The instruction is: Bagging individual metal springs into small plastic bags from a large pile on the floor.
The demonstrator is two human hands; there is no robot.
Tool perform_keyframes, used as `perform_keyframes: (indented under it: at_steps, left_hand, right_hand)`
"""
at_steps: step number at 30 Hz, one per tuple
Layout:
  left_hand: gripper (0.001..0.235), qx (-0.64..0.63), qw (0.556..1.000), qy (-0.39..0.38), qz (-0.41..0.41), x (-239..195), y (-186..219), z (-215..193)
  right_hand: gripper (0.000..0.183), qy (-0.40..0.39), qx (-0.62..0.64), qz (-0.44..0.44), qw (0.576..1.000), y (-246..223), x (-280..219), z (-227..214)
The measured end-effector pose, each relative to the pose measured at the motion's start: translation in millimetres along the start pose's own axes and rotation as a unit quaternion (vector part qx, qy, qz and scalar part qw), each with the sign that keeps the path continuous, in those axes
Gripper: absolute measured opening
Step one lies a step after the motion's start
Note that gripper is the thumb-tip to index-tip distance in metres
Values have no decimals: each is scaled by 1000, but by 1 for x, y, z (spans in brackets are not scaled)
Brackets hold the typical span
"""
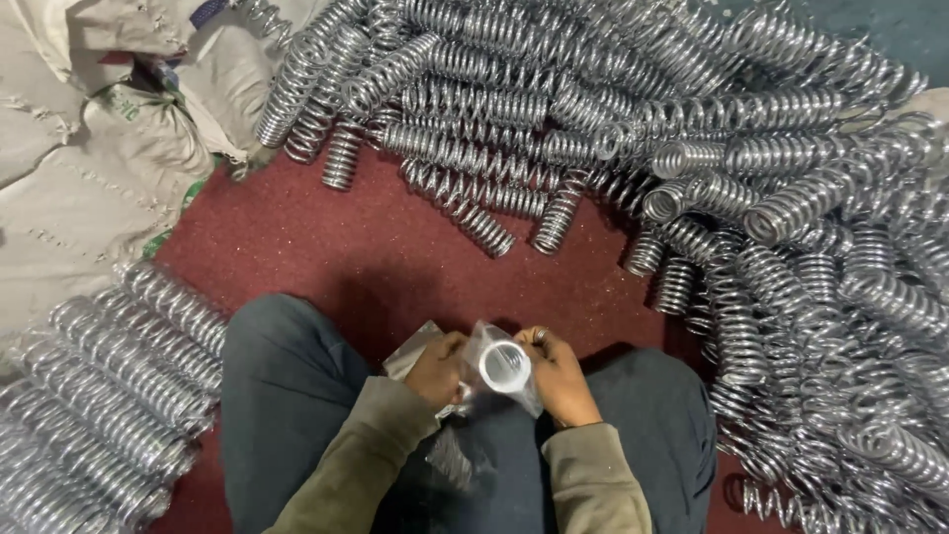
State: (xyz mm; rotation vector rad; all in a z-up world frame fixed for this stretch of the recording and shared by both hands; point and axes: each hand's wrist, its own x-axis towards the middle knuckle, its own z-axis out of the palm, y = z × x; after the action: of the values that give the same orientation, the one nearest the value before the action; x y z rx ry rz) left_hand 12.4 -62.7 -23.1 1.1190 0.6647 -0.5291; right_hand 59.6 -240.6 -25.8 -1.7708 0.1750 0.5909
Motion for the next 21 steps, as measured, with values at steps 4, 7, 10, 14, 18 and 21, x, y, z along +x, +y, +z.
perform_keyframes:
  at_steps: [4, 7, 10, 14, 18, 21]
  left_hand:
    - [21, -214, 976, 11, -27, 53, -49, -20]
    - [36, 112, 988, 23, 102, 78, -77, -35]
    - [22, 210, 958, 36, 192, 111, -95, -55]
    - [41, 82, 977, 72, 181, 137, -137, -70]
    - [30, 443, 874, 172, 101, 106, -90, -31]
    - [13, 430, 868, 177, 175, 24, -45, -1]
  right_hand:
    - [17, -15, -46, -12, 999, 42, 26, 5]
    - [29, -7, -83, 21, 996, 40, 25, 11]
    - [36, 1, -81, 25, 996, 46, 25, 18]
    - [57, 26, -84, 34, 996, 50, 28, 22]
    - [57, 44, -143, 10, 989, 54, 21, 19]
    - [39, 105, -191, -36, 975, -1, -26, 21]
